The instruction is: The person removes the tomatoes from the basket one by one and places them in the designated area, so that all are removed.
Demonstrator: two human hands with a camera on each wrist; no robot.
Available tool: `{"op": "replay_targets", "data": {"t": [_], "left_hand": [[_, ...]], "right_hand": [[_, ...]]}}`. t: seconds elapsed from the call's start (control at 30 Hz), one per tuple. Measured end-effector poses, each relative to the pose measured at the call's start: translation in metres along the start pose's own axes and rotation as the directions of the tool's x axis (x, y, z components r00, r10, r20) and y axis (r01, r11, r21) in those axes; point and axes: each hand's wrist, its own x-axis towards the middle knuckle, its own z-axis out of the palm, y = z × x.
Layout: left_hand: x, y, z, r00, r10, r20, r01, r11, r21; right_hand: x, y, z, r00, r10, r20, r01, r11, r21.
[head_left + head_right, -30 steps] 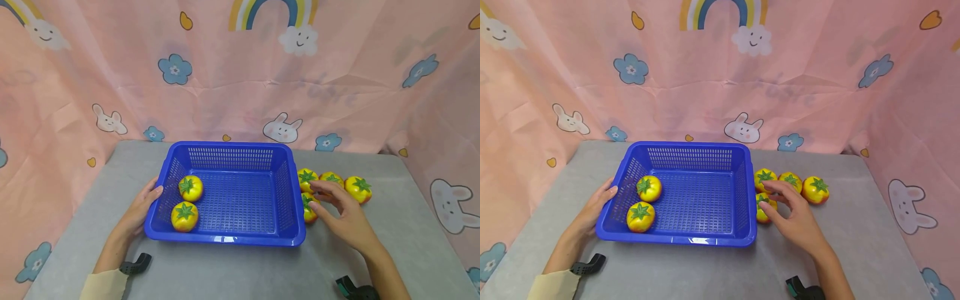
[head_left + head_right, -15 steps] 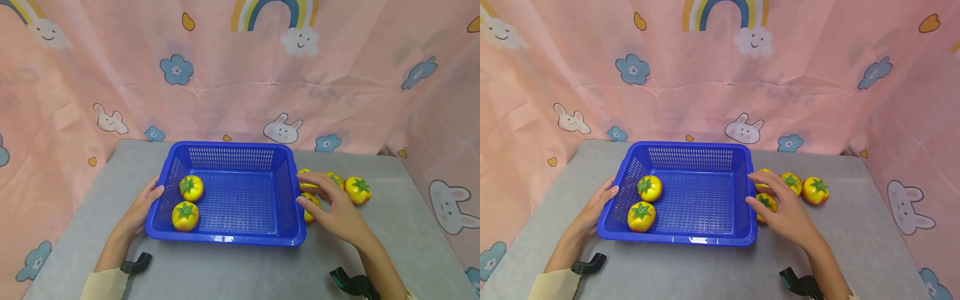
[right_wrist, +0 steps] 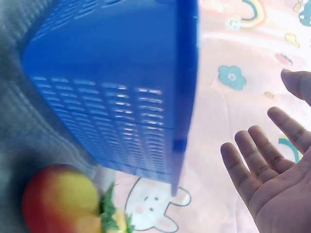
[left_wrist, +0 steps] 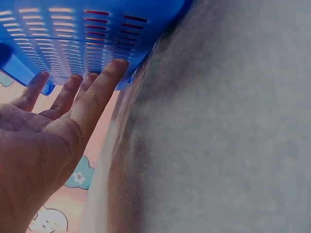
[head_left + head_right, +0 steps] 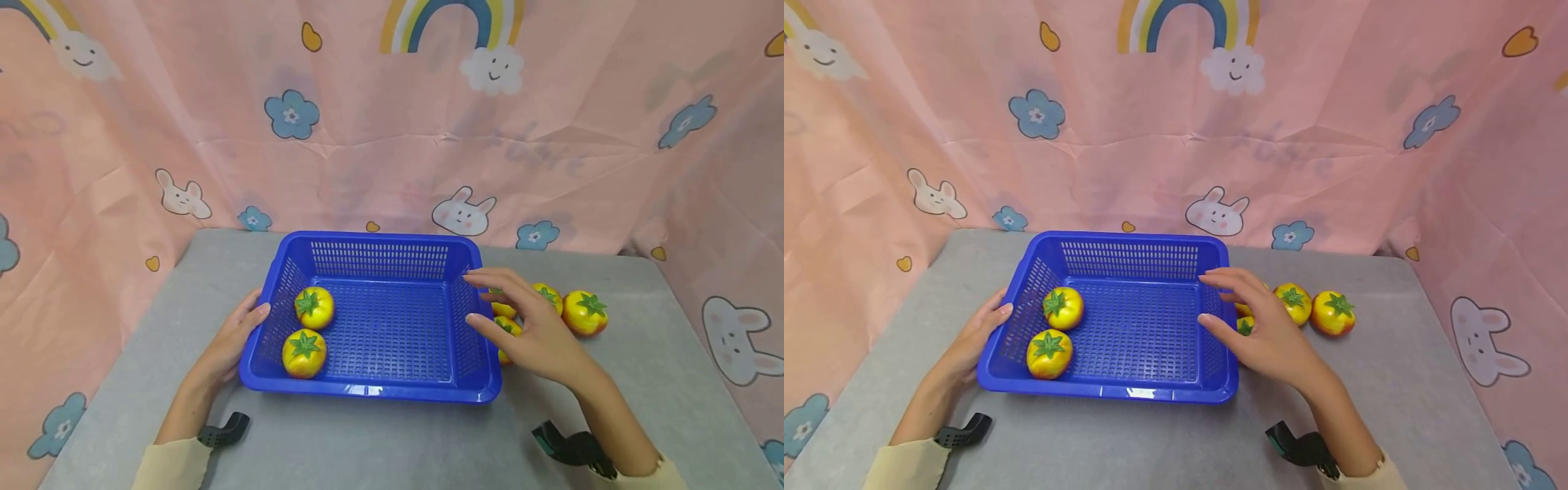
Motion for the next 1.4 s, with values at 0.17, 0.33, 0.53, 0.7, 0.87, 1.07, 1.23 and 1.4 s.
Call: {"op": "replay_targets", "data": {"t": [0.17, 0.33, 0.53, 0.7, 0.87, 1.07, 1.23, 1.4], "left_hand": [[0.0, 0.0, 0.001, 1.0, -0.005, -0.003, 0.005, 1.0, 0.009], [0.0, 0.001, 0.001, 1.0, -0.014, -0.008, 0.014, 1.0, 0.007], [0.001, 0.001, -0.001, 1.0, -0.005, -0.002, 0.005, 1.0, 0.014], [0.001, 0.0, -0.003, 1.0, -0.002, 0.006, 0.002, 1.0, 0.02], [0.0, -0.001, -0.003, 1.0, 0.0, 0.011, -0.001, 1.0, 0.021], [0.0, -0.001, -0.002, 1.0, 0.003, 0.015, -0.003, 1.0, 0.022], [0.0, -0.001, -0.002, 1.0, 0.0, 0.02, -0.001, 1.0, 0.024], [0.0, -0.002, -0.003, 1.0, 0.002, 0.019, -0.002, 1.0, 0.01]], "right_hand": [[0.008, -0.008, -0.002, 0.999, -0.036, 0.029, 0.035, 0.999, 0.027], [0.021, -0.017, 0.0, 0.994, -0.096, 0.055, 0.096, 0.995, 0.018], [0.042, -0.034, 0.008, 0.974, -0.205, 0.097, 0.204, 0.979, 0.023], [0.057, -0.045, 0.018, 0.961, -0.222, 0.166, 0.221, 0.975, 0.023], [0.069, -0.054, 0.027, 0.951, -0.213, 0.225, 0.212, 0.977, 0.027], [0.084, -0.063, 0.041, 0.932, -0.22, 0.286, 0.212, 0.975, 0.059], [0.095, -0.068, 0.052, 0.91, -0.24, 0.338, 0.223, 0.971, 0.087], [0.104, -0.069, 0.064, 0.884, -0.263, 0.388, 0.251, 0.965, 0.081]]}}
